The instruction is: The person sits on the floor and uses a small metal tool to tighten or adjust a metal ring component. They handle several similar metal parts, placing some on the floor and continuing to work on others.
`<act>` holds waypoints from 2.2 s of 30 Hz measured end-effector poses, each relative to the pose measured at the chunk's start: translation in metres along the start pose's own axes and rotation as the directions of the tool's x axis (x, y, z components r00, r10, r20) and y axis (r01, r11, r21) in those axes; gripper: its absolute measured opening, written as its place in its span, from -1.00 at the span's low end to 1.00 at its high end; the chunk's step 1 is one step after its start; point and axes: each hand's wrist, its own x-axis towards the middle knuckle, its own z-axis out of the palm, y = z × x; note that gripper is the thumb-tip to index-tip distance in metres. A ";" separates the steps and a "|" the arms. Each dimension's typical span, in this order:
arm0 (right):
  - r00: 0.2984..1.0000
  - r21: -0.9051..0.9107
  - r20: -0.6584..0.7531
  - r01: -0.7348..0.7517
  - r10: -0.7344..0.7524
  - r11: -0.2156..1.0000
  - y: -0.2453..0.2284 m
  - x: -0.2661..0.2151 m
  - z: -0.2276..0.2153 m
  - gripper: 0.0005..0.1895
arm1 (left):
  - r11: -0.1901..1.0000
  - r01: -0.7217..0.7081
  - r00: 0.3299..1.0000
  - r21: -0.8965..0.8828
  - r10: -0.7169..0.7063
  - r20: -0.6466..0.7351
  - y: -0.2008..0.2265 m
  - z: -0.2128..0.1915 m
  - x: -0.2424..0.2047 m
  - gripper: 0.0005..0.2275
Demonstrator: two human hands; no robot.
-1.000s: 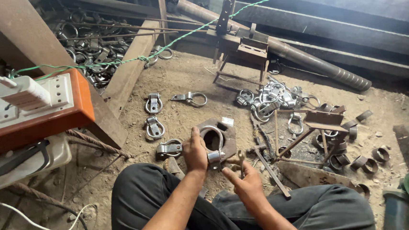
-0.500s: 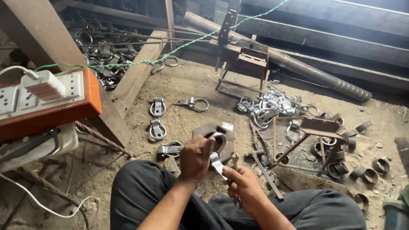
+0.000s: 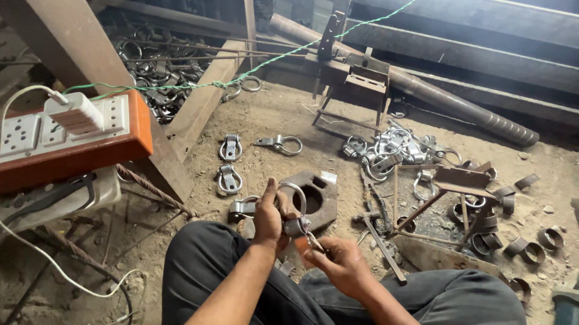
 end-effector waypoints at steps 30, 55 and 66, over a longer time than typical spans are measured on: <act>0.927 -0.276 -0.214 0.245 -0.308 0.929 0.008 0.014 -0.023 -0.77 | 0.960 0.183 0.955 -0.214 -0.122 0.269 0.016 0.021 -0.011 -0.59; 0.953 -0.189 -0.069 0.278 -0.295 0.942 0.019 0.011 -0.024 -0.72 | 0.961 0.269 0.943 -0.071 -0.248 0.222 0.015 0.024 -0.019 -0.69; 0.919 0.739 0.066 -0.307 0.388 0.600 0.048 0.005 0.029 -0.55 | 0.975 -0.182 0.909 0.129 0.117 0.401 0.015 0.018 -0.013 -0.63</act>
